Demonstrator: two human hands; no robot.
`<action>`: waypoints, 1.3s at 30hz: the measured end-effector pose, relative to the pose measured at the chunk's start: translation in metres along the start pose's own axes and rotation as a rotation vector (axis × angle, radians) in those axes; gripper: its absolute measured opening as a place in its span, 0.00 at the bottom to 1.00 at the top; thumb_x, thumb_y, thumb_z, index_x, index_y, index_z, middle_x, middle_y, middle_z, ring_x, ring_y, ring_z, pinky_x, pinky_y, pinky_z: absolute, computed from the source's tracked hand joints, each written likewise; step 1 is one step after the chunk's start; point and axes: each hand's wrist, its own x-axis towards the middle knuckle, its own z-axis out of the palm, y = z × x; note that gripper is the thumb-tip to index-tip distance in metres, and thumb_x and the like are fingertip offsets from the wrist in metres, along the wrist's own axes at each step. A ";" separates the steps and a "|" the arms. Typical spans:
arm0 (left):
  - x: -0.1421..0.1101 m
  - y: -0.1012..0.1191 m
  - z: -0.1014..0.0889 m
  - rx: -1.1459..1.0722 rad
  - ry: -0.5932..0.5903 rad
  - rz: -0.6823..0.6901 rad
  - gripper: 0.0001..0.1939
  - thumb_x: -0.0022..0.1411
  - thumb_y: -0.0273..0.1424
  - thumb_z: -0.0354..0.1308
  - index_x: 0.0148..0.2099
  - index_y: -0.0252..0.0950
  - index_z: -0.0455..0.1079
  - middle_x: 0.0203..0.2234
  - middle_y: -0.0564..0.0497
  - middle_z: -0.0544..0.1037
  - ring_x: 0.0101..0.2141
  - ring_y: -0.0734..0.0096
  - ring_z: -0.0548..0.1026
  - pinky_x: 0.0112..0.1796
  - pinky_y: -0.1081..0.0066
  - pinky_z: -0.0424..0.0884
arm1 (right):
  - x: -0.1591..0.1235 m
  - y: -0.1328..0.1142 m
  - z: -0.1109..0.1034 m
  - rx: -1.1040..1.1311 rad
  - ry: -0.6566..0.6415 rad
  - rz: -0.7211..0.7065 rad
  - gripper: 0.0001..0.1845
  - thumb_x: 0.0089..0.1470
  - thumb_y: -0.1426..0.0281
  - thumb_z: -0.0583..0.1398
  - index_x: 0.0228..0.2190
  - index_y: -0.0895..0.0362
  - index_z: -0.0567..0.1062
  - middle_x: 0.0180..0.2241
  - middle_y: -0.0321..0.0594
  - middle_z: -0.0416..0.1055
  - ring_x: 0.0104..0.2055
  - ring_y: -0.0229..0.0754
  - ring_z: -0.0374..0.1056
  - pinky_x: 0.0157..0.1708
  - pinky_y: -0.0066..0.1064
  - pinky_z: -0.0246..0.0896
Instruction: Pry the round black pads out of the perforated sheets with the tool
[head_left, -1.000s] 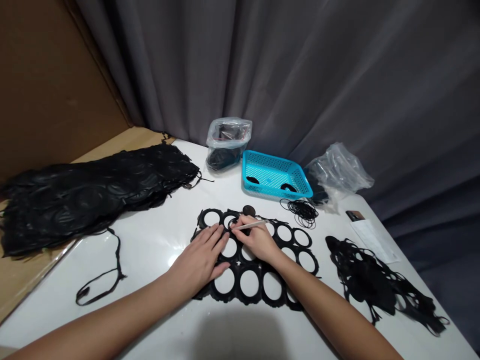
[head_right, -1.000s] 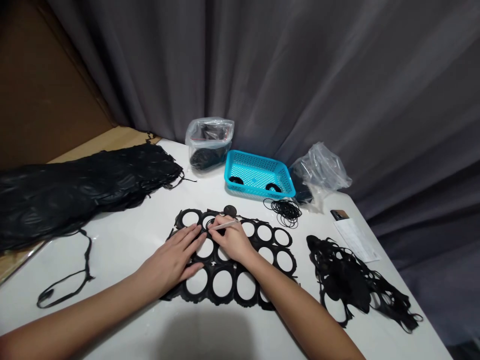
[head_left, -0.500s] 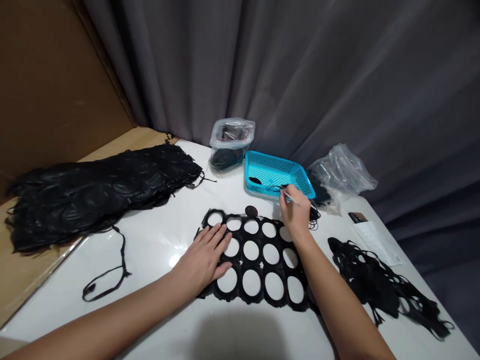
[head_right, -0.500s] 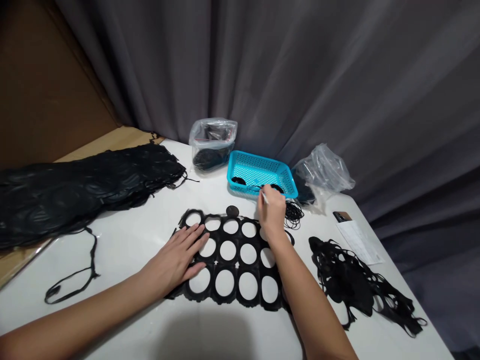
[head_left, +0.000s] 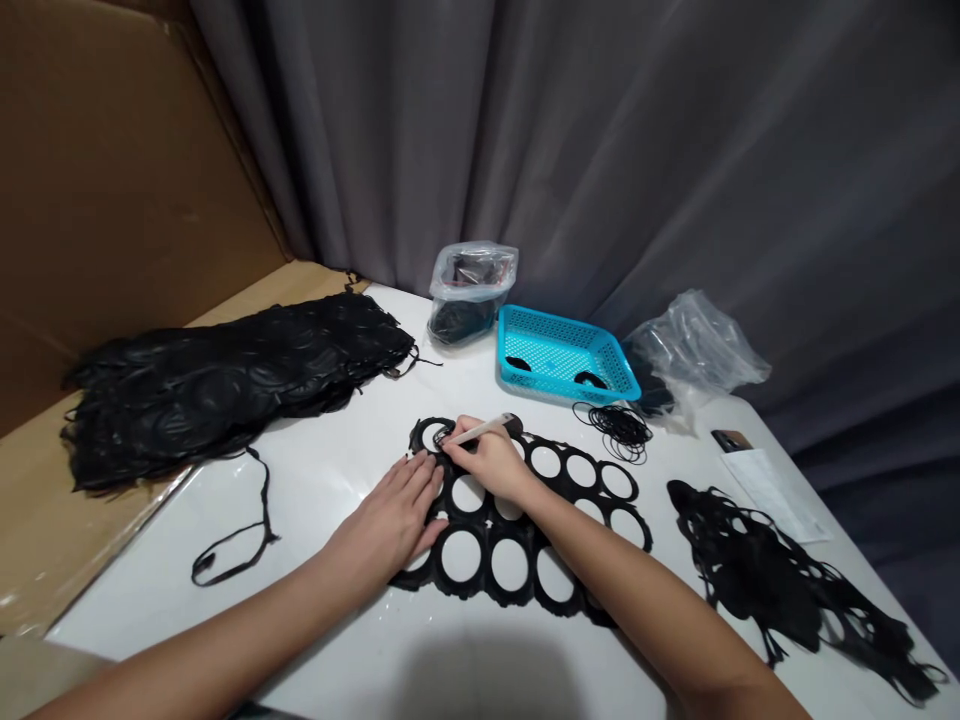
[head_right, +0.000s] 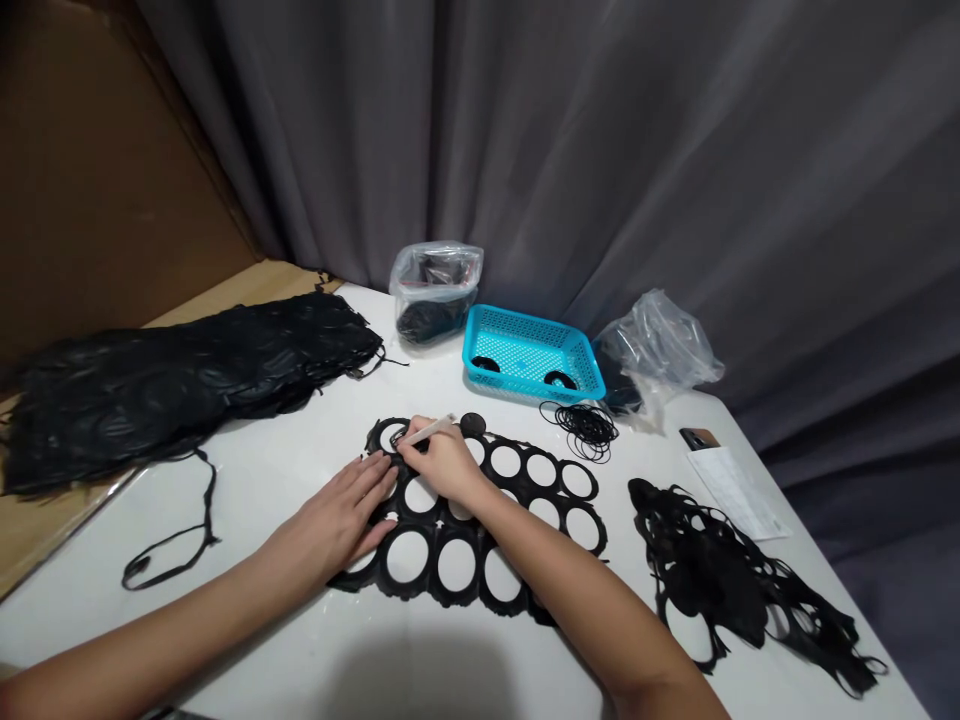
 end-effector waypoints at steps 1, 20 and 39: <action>0.000 0.000 0.000 0.000 -0.001 0.000 0.27 0.75 0.42 0.46 0.62 0.25 0.66 0.59 0.32 0.71 0.61 0.48 0.67 0.60 0.53 0.62 | 0.000 0.000 0.001 -0.006 -0.014 -0.029 0.07 0.56 0.71 0.60 0.26 0.54 0.70 0.30 0.34 0.75 0.35 0.40 0.70 0.39 0.30 0.61; -0.001 0.001 0.002 -0.054 0.001 -0.025 0.27 0.73 0.41 0.49 0.64 0.27 0.63 0.59 0.33 0.71 0.61 0.48 0.67 0.61 0.52 0.61 | -0.016 0.001 0.007 -0.335 -0.077 -0.209 0.07 0.62 0.72 0.58 0.30 0.54 0.71 0.34 0.38 0.76 0.39 0.44 0.69 0.42 0.35 0.55; -0.002 -0.004 -0.029 -0.129 -0.006 -0.049 0.18 0.71 0.36 0.51 0.57 0.31 0.69 0.54 0.38 0.74 0.57 0.50 0.70 0.60 0.50 0.63 | 0.029 -0.018 -0.043 -0.206 0.167 -0.018 0.09 0.55 0.70 0.57 0.23 0.53 0.66 0.24 0.33 0.68 0.28 0.40 0.64 0.30 0.29 0.54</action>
